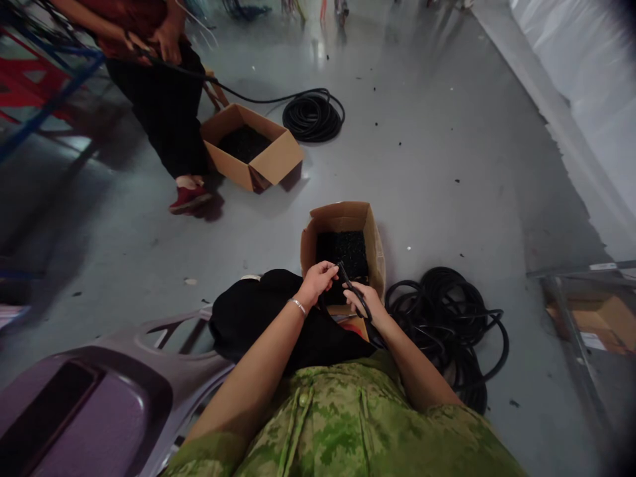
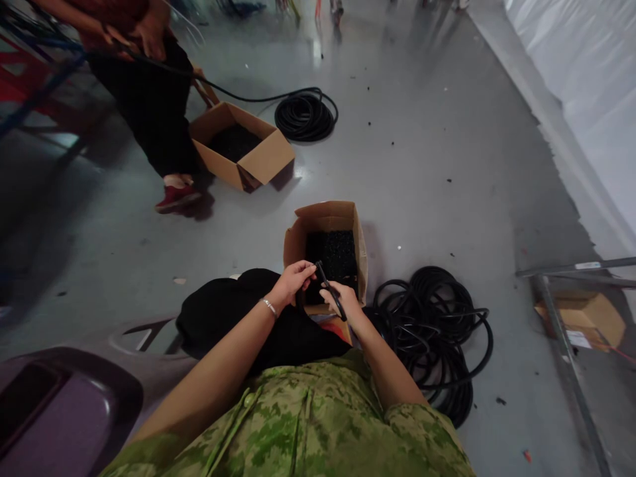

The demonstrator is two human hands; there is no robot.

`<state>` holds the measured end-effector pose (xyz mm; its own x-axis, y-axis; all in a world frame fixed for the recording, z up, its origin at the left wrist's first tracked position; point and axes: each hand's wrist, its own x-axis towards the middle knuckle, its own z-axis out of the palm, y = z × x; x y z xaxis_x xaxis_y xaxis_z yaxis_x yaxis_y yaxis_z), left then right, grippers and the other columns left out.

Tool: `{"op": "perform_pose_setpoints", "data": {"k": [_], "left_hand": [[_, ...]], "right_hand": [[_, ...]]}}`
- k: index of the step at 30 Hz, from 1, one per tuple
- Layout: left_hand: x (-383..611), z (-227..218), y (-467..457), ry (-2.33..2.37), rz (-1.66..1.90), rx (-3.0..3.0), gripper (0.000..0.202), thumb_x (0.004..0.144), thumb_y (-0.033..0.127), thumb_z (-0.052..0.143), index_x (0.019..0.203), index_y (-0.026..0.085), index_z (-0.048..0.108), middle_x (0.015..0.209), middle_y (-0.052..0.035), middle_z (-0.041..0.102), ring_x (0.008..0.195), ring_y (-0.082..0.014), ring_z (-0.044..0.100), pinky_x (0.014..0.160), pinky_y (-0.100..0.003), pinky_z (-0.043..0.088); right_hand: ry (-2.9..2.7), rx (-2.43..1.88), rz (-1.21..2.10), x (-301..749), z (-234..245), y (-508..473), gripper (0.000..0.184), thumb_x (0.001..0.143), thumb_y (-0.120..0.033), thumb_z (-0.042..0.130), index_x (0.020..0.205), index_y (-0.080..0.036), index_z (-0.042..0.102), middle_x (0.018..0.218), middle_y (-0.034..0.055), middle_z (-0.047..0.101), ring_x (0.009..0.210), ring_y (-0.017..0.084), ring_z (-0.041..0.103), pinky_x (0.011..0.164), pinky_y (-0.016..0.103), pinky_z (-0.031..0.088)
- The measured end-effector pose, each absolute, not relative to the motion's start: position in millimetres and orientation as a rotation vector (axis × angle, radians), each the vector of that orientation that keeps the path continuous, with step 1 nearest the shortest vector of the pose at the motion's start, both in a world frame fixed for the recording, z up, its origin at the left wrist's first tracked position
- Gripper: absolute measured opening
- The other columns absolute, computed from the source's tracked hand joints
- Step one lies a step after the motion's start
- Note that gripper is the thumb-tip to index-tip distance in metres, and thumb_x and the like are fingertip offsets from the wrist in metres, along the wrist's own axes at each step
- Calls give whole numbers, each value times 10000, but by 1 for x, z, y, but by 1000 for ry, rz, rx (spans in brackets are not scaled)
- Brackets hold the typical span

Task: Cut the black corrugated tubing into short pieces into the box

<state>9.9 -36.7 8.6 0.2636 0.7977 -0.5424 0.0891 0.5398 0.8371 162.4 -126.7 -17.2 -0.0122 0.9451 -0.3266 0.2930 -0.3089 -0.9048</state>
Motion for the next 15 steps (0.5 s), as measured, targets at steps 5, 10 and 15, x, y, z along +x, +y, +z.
{"op": "perform_pose_setpoints", "data": {"k": [5,10,15], "left_hand": [[10,8,-36,1218,557,924,218,775,330,691,733,156,566,592,34,575,379,-35,403,373,-170,290],[10,7,-37,1197,530,914,212,776,313,697,720,156,567,571,47,550,363,-22,370,367,-165,256],[11,7,-37,1192,535,899,212,777,312,697,724,158,562,565,50,541,362,-24,364,367,-170,247]], "right_hand": [[-1184,-1574,1480,163,-17,-119,400,857,-432,595,1157,-170,643,751,9,657,551,100,587,550,209,470],[-1244,-1608,1421,161,-19,-112,314,865,-405,595,1083,-190,666,763,-1,658,576,108,611,577,215,483],[-1264,-1577,1393,158,-18,-108,325,855,-394,598,1110,-200,655,866,9,683,632,115,628,646,237,519]]}}
